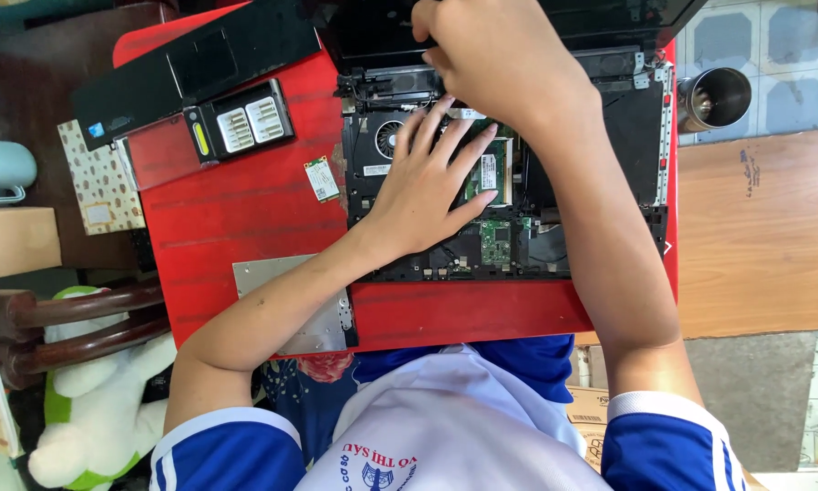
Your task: Connecting internal cables and installing a RAM module into a laptop motherboard.
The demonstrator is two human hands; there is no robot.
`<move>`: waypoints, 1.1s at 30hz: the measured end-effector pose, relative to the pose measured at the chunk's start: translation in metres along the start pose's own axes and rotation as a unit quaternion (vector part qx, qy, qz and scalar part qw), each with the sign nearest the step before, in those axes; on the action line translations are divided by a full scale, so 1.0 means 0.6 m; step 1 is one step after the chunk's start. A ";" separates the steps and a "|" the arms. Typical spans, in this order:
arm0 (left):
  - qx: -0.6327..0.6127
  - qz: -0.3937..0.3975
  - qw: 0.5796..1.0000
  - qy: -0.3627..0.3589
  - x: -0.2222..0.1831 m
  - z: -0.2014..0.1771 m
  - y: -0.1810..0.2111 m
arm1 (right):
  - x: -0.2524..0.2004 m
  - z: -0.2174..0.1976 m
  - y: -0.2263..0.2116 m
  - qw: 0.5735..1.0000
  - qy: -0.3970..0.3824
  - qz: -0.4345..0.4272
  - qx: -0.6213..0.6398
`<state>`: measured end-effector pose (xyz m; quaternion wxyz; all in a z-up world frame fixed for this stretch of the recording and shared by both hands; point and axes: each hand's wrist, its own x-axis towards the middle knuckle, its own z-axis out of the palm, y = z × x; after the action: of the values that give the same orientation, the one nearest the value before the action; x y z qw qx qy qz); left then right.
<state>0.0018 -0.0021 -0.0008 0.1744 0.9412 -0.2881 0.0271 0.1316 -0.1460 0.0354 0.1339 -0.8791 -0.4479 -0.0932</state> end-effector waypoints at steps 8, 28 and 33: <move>0.018 -0.004 1.000 0.002 -0.002 -0.002 0.002 | -0.005 0.011 0.006 0.999 -0.003 0.015 0.035; 0.014 -0.010 1.000 -0.017 0.000 0.001 0.000 | -0.004 0.025 0.006 0.998 -0.060 0.020 0.013; 0.016 -0.010 1.000 -0.015 -0.001 0.003 0.000 | -0.009 0.023 0.003 1.000 -0.018 0.009 0.011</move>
<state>0.0013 -0.0026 -0.0023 0.1550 0.9472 -0.2803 0.0160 0.1307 -0.1465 0.0205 0.1358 -0.8831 -0.4435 -0.0711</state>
